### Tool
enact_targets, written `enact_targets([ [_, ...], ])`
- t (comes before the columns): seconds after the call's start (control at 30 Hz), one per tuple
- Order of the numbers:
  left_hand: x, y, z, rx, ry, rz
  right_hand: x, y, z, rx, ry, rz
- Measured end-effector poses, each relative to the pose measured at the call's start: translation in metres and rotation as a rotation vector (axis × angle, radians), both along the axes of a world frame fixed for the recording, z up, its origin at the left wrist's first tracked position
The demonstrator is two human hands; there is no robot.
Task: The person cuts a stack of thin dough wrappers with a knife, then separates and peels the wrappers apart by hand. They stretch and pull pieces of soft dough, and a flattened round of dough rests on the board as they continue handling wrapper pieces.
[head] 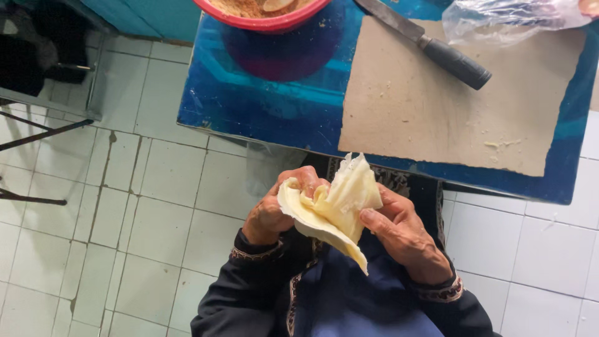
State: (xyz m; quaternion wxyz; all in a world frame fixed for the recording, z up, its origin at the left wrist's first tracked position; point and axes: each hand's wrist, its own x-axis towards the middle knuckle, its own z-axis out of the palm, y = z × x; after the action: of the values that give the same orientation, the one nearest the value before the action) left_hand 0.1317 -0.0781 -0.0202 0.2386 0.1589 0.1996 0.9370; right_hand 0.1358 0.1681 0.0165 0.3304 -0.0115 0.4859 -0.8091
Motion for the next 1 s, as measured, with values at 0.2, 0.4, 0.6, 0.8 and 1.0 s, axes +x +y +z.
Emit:
enact_targets([
  [0.2, 0.024, 0.031, -0.042, -0.003, -0.356, 0.004, 0.013, 0.025, 0.001, -0.108, -0.014, -0.269],
  [0.4, 0.038, 0.041, -0.038, -0.012, -0.58, -0.058, 0.011, 0.046, -0.005, -0.218, 0.009, -0.379],
  [0.6, 0.039, 0.031, -0.018, -0.04, -0.613, 0.025, -0.026, 0.033, 0.012, -0.199, 0.011, -0.337],
  [0.8, 0.019, 0.012, 0.011, -0.079, -0.496, 0.206, -0.118, -0.012, 0.035, -0.222, 0.196, -0.135],
  [1.0, 0.0, -0.008, 0.042, -0.131, -0.482, 0.464, -0.188, -0.046, 0.041, 0.472, 0.631, -0.079],
])
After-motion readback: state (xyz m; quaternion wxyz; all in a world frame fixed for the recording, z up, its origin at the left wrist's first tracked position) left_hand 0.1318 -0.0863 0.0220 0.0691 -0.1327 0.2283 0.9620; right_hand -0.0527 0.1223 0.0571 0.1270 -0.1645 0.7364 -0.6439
